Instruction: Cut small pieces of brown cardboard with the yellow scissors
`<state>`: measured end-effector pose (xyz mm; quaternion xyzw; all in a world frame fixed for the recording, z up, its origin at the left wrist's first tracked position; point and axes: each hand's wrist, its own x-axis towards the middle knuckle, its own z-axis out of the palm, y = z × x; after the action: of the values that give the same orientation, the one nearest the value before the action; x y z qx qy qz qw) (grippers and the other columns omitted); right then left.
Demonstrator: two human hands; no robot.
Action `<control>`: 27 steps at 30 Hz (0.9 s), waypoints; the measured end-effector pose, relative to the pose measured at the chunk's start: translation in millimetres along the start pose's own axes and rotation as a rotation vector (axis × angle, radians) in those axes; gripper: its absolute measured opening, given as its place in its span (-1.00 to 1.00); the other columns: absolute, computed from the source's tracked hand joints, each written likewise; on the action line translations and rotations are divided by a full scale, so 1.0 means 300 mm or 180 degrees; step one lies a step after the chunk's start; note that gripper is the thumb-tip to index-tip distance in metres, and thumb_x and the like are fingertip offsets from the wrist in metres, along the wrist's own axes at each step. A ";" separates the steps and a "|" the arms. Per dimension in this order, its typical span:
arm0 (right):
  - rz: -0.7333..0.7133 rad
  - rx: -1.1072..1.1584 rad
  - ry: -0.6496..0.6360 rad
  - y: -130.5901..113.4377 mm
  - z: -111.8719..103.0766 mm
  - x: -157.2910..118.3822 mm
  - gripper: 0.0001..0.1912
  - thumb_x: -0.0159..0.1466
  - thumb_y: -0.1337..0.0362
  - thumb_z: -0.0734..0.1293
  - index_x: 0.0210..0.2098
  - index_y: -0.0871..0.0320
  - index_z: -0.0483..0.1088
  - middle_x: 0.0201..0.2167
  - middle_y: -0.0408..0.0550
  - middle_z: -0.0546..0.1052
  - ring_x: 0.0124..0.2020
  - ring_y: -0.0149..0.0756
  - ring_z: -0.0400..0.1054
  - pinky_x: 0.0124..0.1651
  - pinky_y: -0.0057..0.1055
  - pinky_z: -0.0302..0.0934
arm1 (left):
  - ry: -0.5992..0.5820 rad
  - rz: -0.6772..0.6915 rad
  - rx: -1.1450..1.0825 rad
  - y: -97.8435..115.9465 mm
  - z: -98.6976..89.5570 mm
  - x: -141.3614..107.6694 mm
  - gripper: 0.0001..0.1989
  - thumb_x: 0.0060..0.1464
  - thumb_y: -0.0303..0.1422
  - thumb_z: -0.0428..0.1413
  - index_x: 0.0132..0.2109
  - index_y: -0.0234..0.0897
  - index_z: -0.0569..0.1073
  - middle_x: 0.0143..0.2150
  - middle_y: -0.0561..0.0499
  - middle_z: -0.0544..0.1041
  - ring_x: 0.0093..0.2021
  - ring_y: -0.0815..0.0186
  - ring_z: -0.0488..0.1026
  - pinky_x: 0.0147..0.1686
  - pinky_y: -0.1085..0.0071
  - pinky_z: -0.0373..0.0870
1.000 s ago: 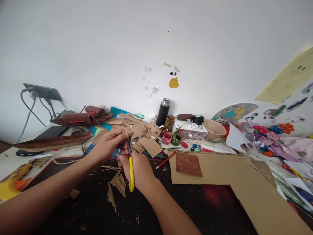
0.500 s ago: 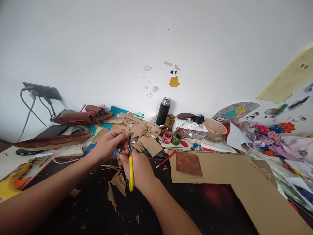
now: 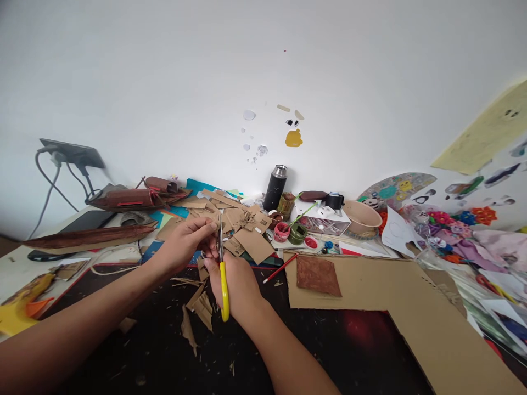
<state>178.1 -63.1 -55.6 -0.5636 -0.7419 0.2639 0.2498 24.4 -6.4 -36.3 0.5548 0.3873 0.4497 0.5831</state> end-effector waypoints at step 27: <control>-0.0014 0.0390 0.0210 0.020 0.015 -0.011 -0.64 0.53 0.22 0.18 -0.41 0.09 0.34 -0.68 -0.21 0.36 -0.64 -0.30 0.33 -0.45 -0.41 0.13 | -0.0108 0.0319 0.0603 0.018 -0.031 0.012 -0.56 0.18 -0.04 0.24 -0.48 -0.21 0.34 -0.66 0.15 0.40 -0.65 0.40 0.35 -0.57 0.47 0.30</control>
<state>180.2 -65.4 -63.2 -0.5540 -0.7169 0.2896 0.3088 16.2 -0.2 -31.5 0.6336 0.3899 0.4302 0.5114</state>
